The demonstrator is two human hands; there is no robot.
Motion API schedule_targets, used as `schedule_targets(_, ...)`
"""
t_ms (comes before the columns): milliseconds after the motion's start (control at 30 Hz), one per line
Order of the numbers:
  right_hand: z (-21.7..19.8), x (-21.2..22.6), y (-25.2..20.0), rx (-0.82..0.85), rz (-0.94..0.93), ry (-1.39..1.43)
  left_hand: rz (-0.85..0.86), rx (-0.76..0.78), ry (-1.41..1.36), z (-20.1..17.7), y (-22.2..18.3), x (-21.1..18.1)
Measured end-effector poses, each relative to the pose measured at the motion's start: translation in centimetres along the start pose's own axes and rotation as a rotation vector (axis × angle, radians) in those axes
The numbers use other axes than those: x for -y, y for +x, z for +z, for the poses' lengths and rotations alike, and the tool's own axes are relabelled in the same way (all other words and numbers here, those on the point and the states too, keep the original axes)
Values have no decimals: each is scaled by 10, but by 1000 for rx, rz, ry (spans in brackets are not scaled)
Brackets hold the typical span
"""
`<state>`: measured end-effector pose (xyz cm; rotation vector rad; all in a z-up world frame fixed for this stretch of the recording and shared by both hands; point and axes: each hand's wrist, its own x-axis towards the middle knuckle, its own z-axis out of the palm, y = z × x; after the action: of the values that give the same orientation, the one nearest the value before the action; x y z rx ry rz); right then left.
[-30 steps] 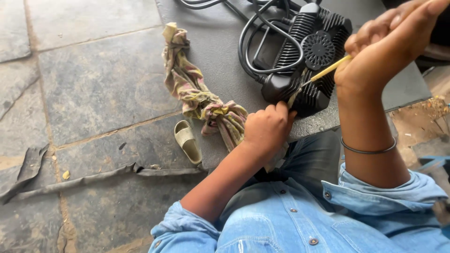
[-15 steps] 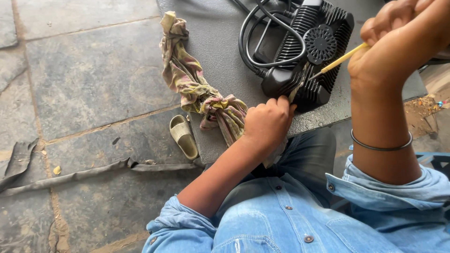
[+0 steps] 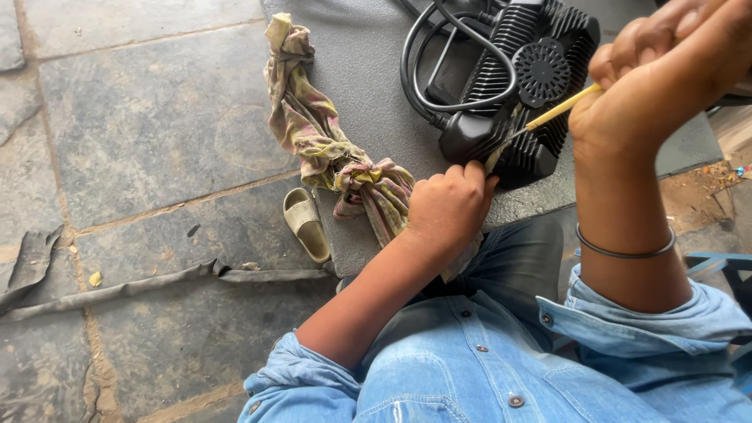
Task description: Cleaning and inspecting a black finned electronic component, likely a battery charger, using a cloth and a screwdriver.
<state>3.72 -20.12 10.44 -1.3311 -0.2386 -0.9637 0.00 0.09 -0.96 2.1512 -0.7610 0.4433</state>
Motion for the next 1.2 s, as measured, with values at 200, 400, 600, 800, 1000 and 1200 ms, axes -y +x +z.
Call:
schedule_targets(200,-64,-36,12,155,55,86,0,57,-27,-7,2,-1)
schedule_targets(400,-28,-18,-1,17,54,-12,10,54,-11,-7,1,-1)
schedule_targets(600,-110,-46,28,180,100,99,21,34,11,-5,2,-2)
schedule_targets(800,-137,-76,24,266,131,181,16,53,6,-7,1,-2)
schedule_targets(1000,-46,-30,4,-127,101,14,11,59,12,-5,0,-3)
schedule_targets(1200,-59,-41,-4,-38,43,-90,50,90,-4,-7,1,-2)
